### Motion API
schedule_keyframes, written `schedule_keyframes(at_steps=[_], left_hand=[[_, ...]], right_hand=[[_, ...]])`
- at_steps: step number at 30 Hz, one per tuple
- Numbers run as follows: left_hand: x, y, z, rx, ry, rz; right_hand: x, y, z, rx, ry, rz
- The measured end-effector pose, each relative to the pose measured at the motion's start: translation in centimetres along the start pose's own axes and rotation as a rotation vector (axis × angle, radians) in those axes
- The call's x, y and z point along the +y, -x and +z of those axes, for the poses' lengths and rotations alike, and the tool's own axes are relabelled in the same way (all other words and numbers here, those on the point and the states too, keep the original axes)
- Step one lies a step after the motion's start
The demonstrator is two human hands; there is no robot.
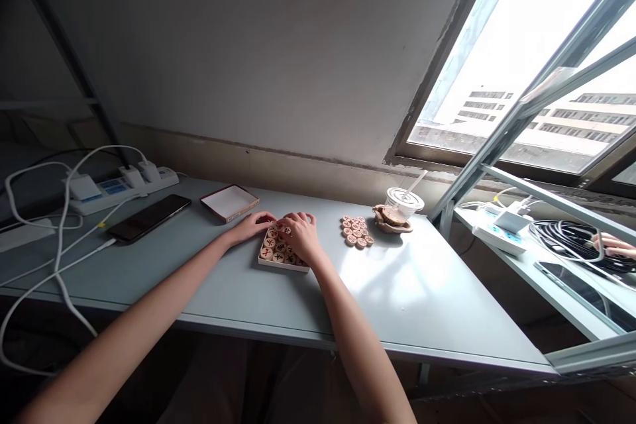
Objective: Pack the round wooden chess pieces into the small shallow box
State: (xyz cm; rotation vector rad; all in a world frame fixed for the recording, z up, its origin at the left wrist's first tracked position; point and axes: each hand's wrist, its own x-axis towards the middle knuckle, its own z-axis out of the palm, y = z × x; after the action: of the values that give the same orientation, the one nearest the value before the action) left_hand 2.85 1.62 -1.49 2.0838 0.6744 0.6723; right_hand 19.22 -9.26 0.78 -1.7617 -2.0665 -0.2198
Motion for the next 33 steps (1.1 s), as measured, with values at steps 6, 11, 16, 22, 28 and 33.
schedule_keyframes(at_steps=[6,11,16,22,28,33], left_hand=[[0.2,0.2,0.3,0.061,-0.051,-0.013],[0.0,0.1,0.3,0.129,-0.168,0.01],[-0.2,0.2,0.3,0.066,-0.105,-0.035],[0.1,0.3,0.2,0.045,-0.073,-0.059],[0.2,0.3,0.2,0.05,-0.063,-0.019],[0.0,0.1,0.2,0.049,-0.076,-0.029]], right_hand=[[1.8,-0.1,-0.8,0.1,-0.069,0.185],[5.6,1.0,-1.4,0.104,0.092,0.417],[8.6,2.5,-1.6,0.015,0.301,0.566],[6.2,1.4,-2.5,0.119,0.104,0.314],[0.4,0.4,-1.2,-0.147,-0.214,-0.132],[-1.0,0.4,-0.5,-0.114,-0.12,-0.063]])
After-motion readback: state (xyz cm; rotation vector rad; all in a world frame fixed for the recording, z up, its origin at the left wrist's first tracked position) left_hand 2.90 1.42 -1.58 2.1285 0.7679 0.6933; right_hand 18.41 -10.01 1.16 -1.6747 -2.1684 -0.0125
